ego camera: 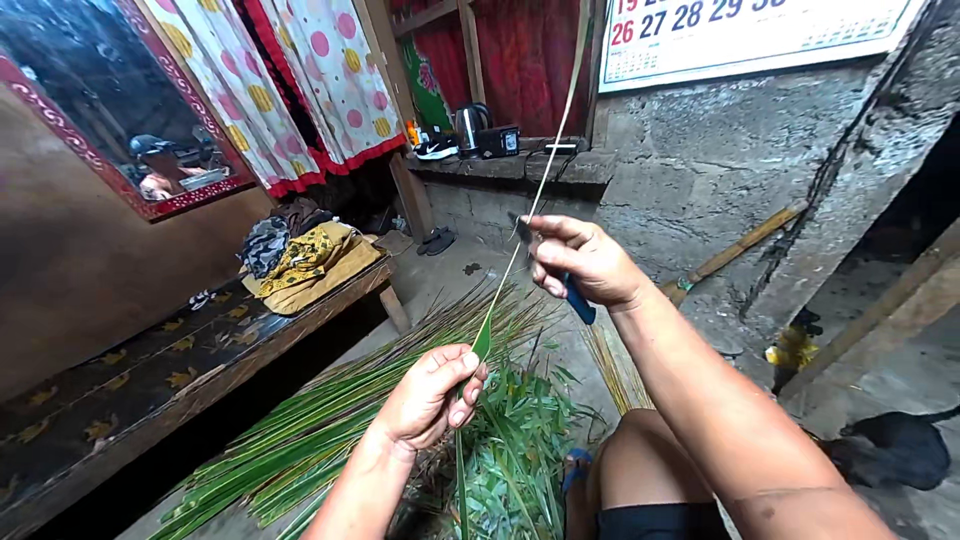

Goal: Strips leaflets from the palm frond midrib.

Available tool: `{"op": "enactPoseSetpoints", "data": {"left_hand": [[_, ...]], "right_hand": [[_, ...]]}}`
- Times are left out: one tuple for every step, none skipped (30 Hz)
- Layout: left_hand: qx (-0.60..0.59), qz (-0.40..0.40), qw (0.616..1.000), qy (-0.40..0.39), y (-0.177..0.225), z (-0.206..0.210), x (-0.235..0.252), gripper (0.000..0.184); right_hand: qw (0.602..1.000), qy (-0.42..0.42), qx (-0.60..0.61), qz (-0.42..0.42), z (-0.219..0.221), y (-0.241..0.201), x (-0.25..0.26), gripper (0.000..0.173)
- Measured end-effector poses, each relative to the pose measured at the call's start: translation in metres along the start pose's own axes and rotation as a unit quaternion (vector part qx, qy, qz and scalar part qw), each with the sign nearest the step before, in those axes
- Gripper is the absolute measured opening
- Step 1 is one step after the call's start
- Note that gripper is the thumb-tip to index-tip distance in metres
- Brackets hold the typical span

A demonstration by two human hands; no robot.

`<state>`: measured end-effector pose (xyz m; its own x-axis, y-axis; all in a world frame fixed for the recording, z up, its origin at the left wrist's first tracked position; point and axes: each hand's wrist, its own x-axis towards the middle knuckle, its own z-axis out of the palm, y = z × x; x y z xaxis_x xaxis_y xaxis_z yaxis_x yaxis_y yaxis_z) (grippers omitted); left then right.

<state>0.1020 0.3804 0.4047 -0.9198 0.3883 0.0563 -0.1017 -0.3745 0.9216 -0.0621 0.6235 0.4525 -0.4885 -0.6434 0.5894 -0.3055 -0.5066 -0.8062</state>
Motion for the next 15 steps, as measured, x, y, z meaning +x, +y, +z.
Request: {"op": "enactPoseSetpoints", "data": {"left_hand": [[0.001,0.003,1.000,0.003,0.001,0.001,0.000,0.026],[0.005,0.008,1.000,0.008,0.002,0.002,0.001,0.027],[0.015,0.011,1.000,0.013,0.004,0.003,0.002,0.028],[0.030,0.011,0.999,0.018,0.006,0.004,0.003,0.028],[0.047,0.011,0.999,0.024,0.006,0.004,0.005,0.028],[0.065,0.013,0.997,0.027,0.005,0.003,0.007,0.029],[0.087,0.017,0.996,0.029,0.001,0.001,0.007,0.028],[0.115,0.025,0.992,0.040,-0.003,-0.001,0.006,0.026],[0.144,0.036,0.987,0.053,-0.008,-0.003,0.004,0.025],[0.170,0.050,0.982,0.065,-0.011,-0.004,0.003,0.024],[0.190,0.070,0.976,0.078,-0.013,-0.003,0.003,0.024],[0.204,0.092,0.970,0.094,-0.013,-0.002,0.004,0.025],[0.206,0.110,0.967,0.104,-0.011,0.000,0.004,0.024],[0.199,0.120,0.967,0.109,-0.008,0.002,0.005,0.024],[0.189,0.125,0.968,0.109,-0.004,0.004,0.007,0.024]], "right_hand": [[1.000,0.002,0.017,0.012,0.002,-0.002,0.000,0.044],[0.999,-0.005,0.032,0.036,0.007,-0.002,-0.001,0.045],[0.997,-0.016,0.047,0.063,0.013,0.001,-0.002,0.043],[0.994,-0.018,0.062,0.083,0.020,0.004,-0.003,0.038],[0.993,-0.007,0.072,0.093,0.025,0.006,-0.003,0.033],[0.993,0.017,0.073,0.096,0.029,0.005,-0.002,0.031],[0.992,0.050,0.066,0.095,0.031,0.001,-0.001,0.031],[0.990,0.088,0.058,0.091,0.032,-0.005,0.001,0.031],[0.988,0.123,0.051,0.082,0.031,-0.011,0.003,0.030],[0.985,0.149,0.049,0.073,0.029,-0.016,0.004,0.029],[0.983,0.162,0.048,0.070,0.028,-0.019,0.004,0.029],[0.984,0.159,0.039,0.075,0.026,-0.021,0.001,0.031],[0.986,0.136,0.025,0.090,0.026,-0.020,-0.004,0.035],[0.989,0.098,0.010,0.109,0.027,-0.018,-0.010,0.040],[0.990,0.056,-0.005,0.129,0.031,-0.015,-0.018,0.045]]}}
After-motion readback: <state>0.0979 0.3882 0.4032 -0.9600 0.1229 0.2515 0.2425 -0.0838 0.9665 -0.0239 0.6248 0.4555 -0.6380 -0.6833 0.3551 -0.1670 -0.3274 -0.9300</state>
